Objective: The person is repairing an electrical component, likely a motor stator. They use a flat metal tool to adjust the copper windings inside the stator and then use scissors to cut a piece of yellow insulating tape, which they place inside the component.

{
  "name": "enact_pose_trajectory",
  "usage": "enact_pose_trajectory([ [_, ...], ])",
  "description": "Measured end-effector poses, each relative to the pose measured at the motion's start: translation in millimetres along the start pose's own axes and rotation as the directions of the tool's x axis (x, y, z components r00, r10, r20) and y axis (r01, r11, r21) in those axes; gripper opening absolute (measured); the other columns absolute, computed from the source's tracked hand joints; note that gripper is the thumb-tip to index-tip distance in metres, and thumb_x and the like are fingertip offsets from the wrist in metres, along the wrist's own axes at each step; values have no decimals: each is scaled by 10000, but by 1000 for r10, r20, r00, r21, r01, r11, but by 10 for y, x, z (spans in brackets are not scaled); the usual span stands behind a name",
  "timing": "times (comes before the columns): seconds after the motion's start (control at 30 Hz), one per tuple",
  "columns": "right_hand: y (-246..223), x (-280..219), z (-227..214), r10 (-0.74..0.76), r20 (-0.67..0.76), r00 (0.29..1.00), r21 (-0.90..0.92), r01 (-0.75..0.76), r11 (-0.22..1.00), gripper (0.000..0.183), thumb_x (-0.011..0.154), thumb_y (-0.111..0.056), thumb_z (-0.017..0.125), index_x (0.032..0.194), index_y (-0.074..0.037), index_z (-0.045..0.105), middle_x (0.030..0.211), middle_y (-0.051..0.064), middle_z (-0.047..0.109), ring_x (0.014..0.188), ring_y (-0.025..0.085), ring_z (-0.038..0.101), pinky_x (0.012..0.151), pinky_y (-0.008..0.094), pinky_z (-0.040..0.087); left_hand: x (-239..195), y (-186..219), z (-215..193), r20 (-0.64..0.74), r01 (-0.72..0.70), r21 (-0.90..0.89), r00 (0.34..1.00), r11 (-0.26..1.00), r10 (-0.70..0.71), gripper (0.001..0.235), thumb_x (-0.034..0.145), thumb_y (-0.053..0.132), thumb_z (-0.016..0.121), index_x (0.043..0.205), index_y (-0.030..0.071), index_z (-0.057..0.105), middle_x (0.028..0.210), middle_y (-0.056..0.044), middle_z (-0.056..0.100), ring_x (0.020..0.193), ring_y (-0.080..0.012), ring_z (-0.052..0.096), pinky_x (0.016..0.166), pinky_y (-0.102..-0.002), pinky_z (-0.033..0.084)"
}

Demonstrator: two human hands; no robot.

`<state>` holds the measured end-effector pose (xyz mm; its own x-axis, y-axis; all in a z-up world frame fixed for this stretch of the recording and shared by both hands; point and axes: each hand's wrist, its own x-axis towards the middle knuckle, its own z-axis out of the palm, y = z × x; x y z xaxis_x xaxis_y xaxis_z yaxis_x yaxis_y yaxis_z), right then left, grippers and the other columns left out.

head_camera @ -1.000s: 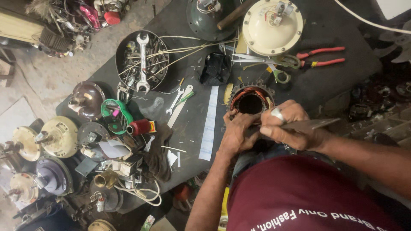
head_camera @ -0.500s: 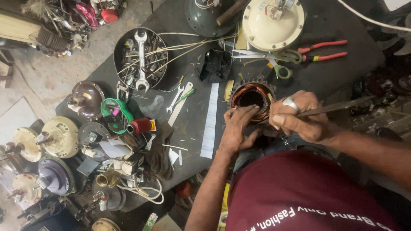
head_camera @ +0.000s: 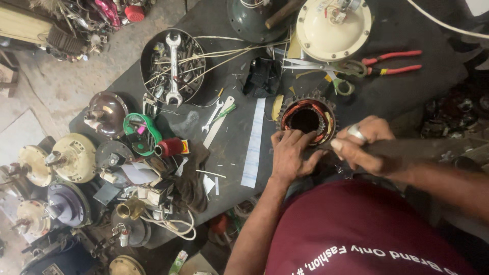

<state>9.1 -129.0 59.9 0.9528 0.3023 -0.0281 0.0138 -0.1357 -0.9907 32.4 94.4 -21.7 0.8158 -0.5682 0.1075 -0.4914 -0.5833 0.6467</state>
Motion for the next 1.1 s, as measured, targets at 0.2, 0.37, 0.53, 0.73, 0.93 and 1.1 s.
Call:
enact_pose_trajectory([
  [0.2,263,414,-92,-128,-71,989,100,135,986,417,951,-94,559,534,-93,538,472,-18,567,346,81,530,358,254,476,3,-94,57,-91,-51,-16,995,999,50,287,830,353,769,1006,128,743,915,-15,627,964,-205,619,1009,-427,363],
  [0.37,153,608,-74,197,-34,980,332,-175,927,411,917,-41,593,512,-79,533,463,34,535,381,112,487,387,293,403,61,-81,20,-115,-65,-30,991,997,61,166,789,248,751,907,135,723,835,-26,590,886,-223,606,932,-423,370],
  [0.53,-129,197,-183,42,-52,998,248,-28,968,473,909,-30,581,454,-91,472,436,27,551,398,110,531,441,307,456,97,-70,-9,-141,-97,-39,986,994,91,173,788,226,739,931,131,718,841,-18,585,892,-222,609,912,-424,368],
  [0.73,166,352,-293,111,-91,990,267,-83,960,428,881,-35,554,455,-73,525,438,50,575,330,152,525,353,313,453,92,-84,-27,-114,-90,-46,990,995,84,132,797,221,749,886,136,699,828,-19,587,873,-230,612,891,-415,370],
  [0.93,422,906,-254,207,-90,974,597,-113,794,464,910,-49,618,477,-84,455,415,25,454,301,158,448,312,338,394,134,-52,-5,-149,-115,-2,982,993,114,170,806,257,780,901,128,723,823,-23,587,845,-227,597,887,-419,365],
  [1.1,271,1097,-137,182,53,982,425,-187,886,426,893,-90,629,476,-75,546,418,42,528,318,146,490,338,325,409,142,-78,8,-61,-88,19,994,996,89,143,828,231,786,896,122,723,827,-30,592,838,-221,588,876,-418,345],
])
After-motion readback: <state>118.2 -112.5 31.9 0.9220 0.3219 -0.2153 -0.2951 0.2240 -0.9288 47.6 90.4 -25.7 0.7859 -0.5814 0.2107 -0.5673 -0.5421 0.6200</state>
